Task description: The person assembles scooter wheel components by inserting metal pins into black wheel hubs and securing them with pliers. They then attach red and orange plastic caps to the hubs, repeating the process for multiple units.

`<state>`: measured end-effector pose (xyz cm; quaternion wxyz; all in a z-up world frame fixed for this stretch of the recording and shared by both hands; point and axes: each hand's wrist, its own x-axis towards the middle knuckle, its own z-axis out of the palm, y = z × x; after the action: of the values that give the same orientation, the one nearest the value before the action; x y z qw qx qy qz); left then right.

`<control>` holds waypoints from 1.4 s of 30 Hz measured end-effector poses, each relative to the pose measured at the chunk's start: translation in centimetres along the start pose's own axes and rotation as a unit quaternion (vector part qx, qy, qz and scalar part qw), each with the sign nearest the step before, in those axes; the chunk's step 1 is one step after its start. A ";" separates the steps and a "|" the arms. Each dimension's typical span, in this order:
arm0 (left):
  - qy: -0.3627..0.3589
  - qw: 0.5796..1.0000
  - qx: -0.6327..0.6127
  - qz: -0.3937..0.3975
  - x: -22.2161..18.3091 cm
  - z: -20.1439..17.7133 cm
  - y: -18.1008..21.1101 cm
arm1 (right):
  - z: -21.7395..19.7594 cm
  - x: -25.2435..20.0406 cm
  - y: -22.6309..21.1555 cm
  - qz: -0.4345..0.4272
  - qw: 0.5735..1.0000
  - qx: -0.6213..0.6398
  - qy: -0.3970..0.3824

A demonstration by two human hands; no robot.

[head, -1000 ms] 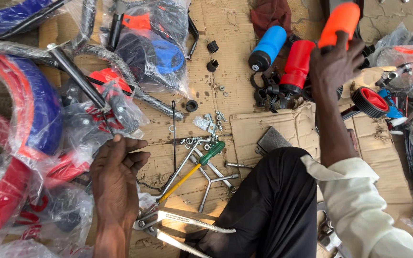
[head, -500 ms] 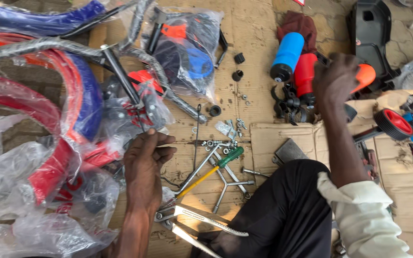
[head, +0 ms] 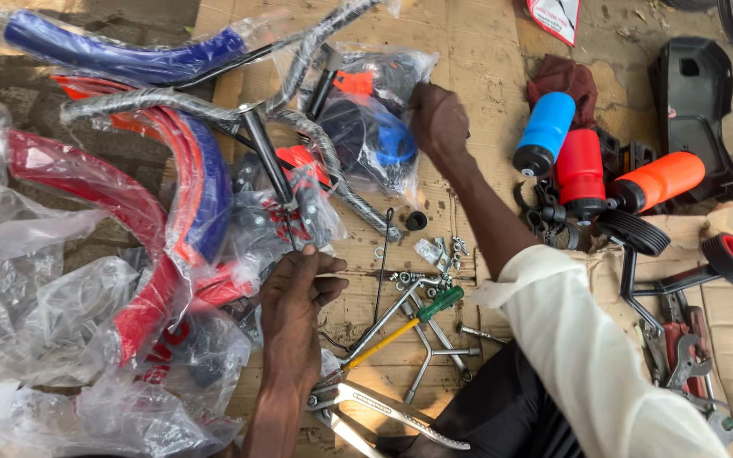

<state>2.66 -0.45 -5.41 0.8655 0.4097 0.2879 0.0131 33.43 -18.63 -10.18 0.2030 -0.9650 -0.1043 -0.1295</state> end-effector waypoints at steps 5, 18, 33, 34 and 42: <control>-0.012 1.000 0.017 0.009 0.1 0.1 0.0 | -2.2 3.7 2.7 -0.110 0.984 0.135 0.045; -0.016 0.999 0.000 0.031 -0.5 -0.3 -0.1 | -6.1 6.6 5.2 -0.090 0.947 0.274 0.141; -0.086 0.678 0.503 0.529 -6.0 2.3 4.4 | -24.0 -8.9 -9.4 0.061 0.831 0.467 -0.296; -0.092 0.743 0.494 0.442 -6.0 2.2 4.3 | -21.8 -9.6 -9.8 0.096 0.839 0.457 -0.280; 0.052 0.861 0.475 0.177 -3.1 -0.3 1.6 | -13.4 -17.8 -9.5 0.048 0.898 0.433 -0.067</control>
<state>0.28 0.03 -2.93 0.5332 0.8135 0.2268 0.0490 11.40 -18.36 -0.04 0.5992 -0.7921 -0.1167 0.0031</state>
